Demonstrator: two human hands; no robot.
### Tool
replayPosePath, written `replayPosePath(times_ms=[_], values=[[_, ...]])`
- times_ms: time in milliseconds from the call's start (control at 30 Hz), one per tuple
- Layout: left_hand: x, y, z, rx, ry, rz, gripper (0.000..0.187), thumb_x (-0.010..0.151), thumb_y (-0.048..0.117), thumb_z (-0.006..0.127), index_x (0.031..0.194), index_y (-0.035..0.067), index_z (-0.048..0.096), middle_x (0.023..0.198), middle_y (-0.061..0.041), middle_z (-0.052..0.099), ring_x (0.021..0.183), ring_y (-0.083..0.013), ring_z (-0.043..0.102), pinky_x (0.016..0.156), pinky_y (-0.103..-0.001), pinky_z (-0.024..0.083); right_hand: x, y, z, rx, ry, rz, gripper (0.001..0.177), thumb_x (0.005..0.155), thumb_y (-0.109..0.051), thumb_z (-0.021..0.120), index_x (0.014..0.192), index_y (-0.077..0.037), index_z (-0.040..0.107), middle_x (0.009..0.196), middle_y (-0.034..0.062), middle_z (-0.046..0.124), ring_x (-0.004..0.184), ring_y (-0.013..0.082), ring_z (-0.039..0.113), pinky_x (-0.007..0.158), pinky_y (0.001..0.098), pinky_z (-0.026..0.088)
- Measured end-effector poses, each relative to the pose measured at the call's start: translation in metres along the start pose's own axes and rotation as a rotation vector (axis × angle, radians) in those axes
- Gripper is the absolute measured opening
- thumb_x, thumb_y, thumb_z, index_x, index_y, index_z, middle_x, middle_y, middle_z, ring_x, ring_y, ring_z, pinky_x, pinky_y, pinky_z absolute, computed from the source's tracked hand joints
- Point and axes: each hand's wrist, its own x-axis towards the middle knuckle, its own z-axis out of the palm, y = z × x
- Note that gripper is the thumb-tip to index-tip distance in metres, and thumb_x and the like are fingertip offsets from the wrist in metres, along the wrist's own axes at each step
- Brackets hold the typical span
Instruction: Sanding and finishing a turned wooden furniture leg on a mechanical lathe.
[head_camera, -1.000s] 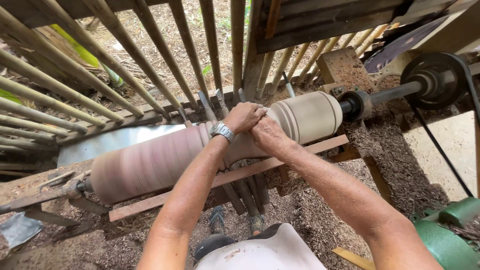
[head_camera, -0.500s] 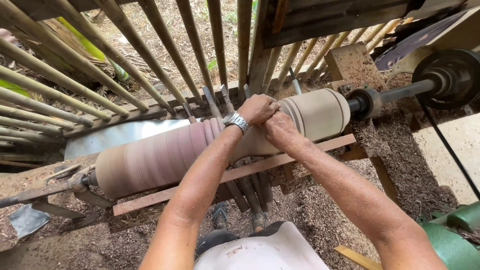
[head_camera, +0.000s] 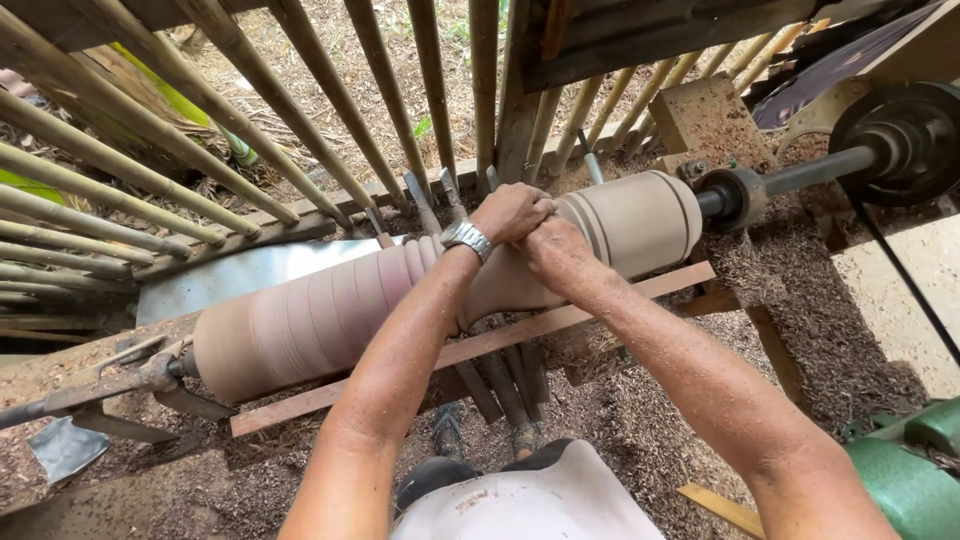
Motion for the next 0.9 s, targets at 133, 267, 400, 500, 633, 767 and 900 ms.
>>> replayPosePath(times_ms=[133,267,400,500,633,767,900], values=[[-0.007,-0.031,0.000,-0.039,0.024,-0.003,0.039,0.096,0.043,0.053,0.110,0.018,0.079,0.105,-0.013,0.078,0.091,-0.0326,0.075,0.088,-0.044,0.058,0.014,-0.027,-0.020,0.018,-0.063,-0.033,0.023,0.098,-0.004,0.056,0.107,-0.011,0.076,0.092,0.0155,0.073,0.082,0.0284,0.071,0.078,0.0436,0.060],[-0.024,-0.043,-0.008,0.056,0.010,0.065,0.040,0.101,0.041,0.050,0.112,0.013,0.077,0.106,-0.018,0.075,0.093,-0.0388,0.073,0.089,-0.048,0.056,0.019,-0.042,-0.018,-0.021,-0.288,0.023,0.023,0.098,-0.008,0.056,0.114,-0.009,0.072,0.098,0.0161,0.072,0.088,0.0278,0.072,0.081,0.0419,0.062],[-0.032,-0.067,-0.002,0.009,0.021,0.077,0.043,0.102,0.040,0.050,0.104,0.006,0.076,0.101,-0.022,0.074,0.093,-0.0415,0.071,0.087,-0.050,0.056,0.021,-0.053,-0.003,0.023,-0.238,-0.024,0.024,0.086,-0.005,0.063,0.108,-0.006,0.073,0.098,0.0167,0.073,0.091,0.0288,0.072,0.083,0.0426,0.061],[-0.037,-0.077,-0.002,0.165,-0.052,0.098,0.046,0.107,0.039,0.048,0.100,0.002,0.073,0.101,-0.025,0.073,0.094,-0.0435,0.070,0.088,-0.052,0.055,0.022,-0.063,0.003,0.011,-0.272,-0.008,0.022,0.091,-0.005,0.060,0.109,-0.005,0.072,0.099,0.0180,0.072,0.092,0.0295,0.072,0.083,0.0436,0.061],[-0.053,-0.046,-0.023,0.056,-0.063,-0.019,0.042,0.101,0.038,0.049,0.102,0.005,0.074,0.100,-0.024,0.073,0.094,-0.0428,0.069,0.088,-0.053,0.053,0.019,-0.061,0.014,0.098,-0.101,-0.054,0.021,0.086,-0.003,0.062,0.102,-0.005,0.074,0.099,0.0178,0.073,0.097,0.0323,0.070,0.088,0.0455,0.059],[-0.045,-0.034,-0.016,0.020,-0.083,-0.078,0.043,0.103,0.038,0.047,0.104,0.004,0.073,0.100,-0.023,0.075,0.094,-0.0398,0.072,0.091,-0.050,0.053,0.015,-0.047,0.015,0.060,-0.081,-0.091,0.023,0.088,-0.002,0.060,0.106,-0.006,0.074,0.101,0.0188,0.072,0.097,0.0332,0.069,0.088,0.0469,0.057],[-0.030,-0.027,-0.005,-0.002,-0.004,-0.002,0.040,0.102,0.037,0.049,0.108,0.005,0.073,0.103,-0.023,0.074,0.097,-0.0405,0.070,0.091,-0.051,0.053,0.009,-0.032,0.020,0.016,-0.082,-0.020,0.022,0.090,-0.004,0.060,0.107,-0.007,0.074,0.102,0.0190,0.072,0.098,0.0328,0.068,0.088,0.0466,0.056]])
